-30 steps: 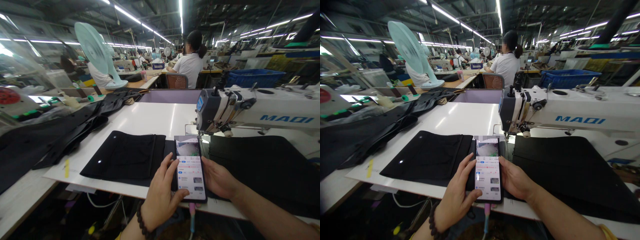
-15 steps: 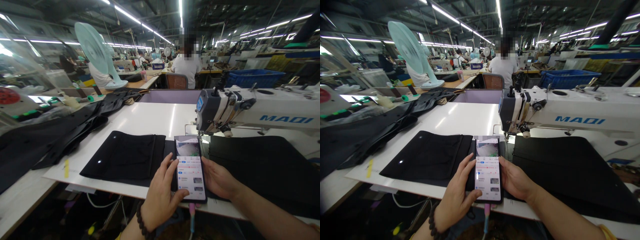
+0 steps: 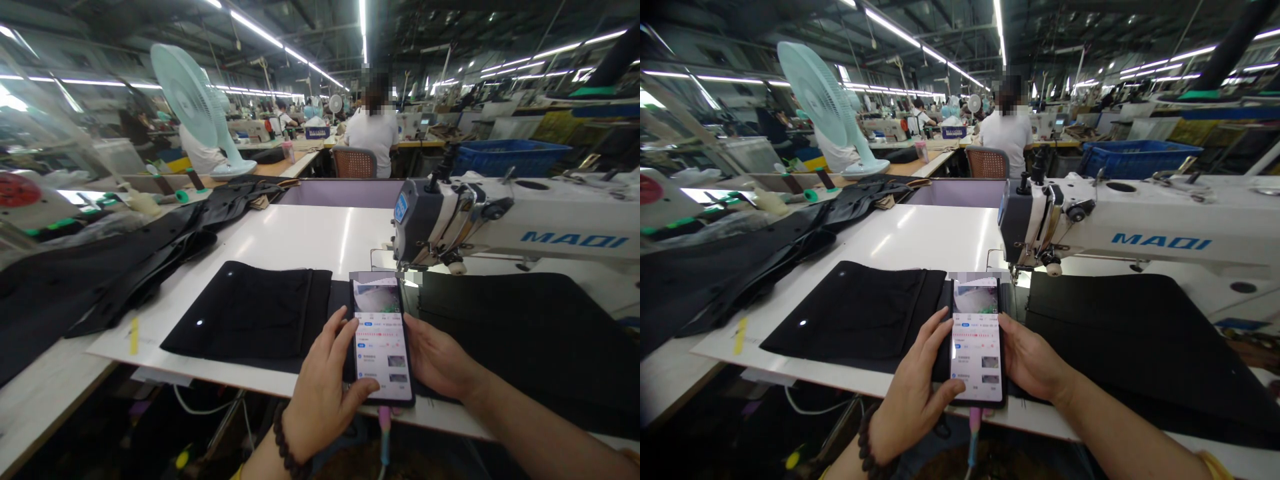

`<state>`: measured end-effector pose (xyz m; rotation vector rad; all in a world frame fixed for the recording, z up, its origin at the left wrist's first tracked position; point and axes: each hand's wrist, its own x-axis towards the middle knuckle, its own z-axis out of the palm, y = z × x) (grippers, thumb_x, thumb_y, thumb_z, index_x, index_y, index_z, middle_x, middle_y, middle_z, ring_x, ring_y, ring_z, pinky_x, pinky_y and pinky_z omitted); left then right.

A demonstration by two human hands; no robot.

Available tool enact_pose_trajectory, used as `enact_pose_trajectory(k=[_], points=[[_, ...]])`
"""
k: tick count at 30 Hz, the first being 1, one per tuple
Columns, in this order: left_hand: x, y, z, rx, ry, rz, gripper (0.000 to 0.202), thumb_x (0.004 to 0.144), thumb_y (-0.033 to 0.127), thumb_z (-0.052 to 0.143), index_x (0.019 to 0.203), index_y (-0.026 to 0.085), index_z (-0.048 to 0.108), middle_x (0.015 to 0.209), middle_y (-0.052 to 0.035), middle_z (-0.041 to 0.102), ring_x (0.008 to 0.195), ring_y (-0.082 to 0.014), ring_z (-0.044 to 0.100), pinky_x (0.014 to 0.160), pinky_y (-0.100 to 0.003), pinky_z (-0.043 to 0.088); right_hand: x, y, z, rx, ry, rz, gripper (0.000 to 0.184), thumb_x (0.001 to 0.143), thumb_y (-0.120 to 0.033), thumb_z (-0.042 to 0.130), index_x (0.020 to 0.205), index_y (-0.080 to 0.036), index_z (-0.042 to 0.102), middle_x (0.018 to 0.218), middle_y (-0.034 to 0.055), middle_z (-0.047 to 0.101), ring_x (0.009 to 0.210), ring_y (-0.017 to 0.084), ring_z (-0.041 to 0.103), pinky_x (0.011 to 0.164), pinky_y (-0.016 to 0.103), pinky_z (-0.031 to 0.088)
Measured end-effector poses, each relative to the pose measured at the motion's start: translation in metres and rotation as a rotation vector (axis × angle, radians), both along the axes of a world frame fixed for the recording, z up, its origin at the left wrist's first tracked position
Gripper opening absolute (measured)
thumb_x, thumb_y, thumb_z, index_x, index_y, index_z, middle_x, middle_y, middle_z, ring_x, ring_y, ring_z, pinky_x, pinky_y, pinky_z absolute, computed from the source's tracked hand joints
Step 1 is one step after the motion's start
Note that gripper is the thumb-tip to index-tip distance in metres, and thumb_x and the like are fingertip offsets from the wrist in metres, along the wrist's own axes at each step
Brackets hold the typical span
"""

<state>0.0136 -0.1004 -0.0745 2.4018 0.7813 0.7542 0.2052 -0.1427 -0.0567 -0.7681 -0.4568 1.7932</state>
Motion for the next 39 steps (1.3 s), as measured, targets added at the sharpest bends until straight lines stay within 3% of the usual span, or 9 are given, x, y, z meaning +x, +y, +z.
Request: enact_pose_trajectory(k=[9,19,39], points=[[0.0007,-0.0007,0.001,-0.012,0.014,-0.003,0.062,0.084,0.043,0.051,0.135,0.019,0.023,0.143,-0.0149,0.023,0.128,-0.0282,0.03,0.102,-0.045,0.033,0.0004,0.0,-0.001,-0.013,-0.036,-0.01,0.031,0.087,-0.035,0.045,0.1,-0.014,0.064,0.099,0.0086,0.068,0.101,0.022,0.059,0.102,0.043,0.028],[0.0013,0.0006,0.0007,-0.009,0.012,-0.013,0.062,0.084,0.043,0.05,0.134,0.019,0.023,0.141,-0.0146,0.026,0.129,-0.0279,0.029,0.102,-0.045,0.032,0.0002,-0.0001,-0.0013,0.0,0.017,-0.019,0.031,0.088,-0.031,0.043,0.099,-0.013,0.066,0.096,0.0078,0.07,0.094,0.021,0.061,0.096,0.039,0.036],[0.0006,0.0001,0.0003,0.006,-0.001,-0.013,0.063,0.084,0.043,0.051,0.135,0.019,0.022,0.141,-0.0145,0.027,0.128,-0.0284,0.03,0.102,-0.045,0.033,0.0017,0.0003,-0.0039,0.027,0.015,0.006,0.032,0.086,-0.036,0.046,0.102,-0.014,0.065,0.099,0.0066,0.069,0.097,0.021,0.06,0.097,0.039,0.037]])
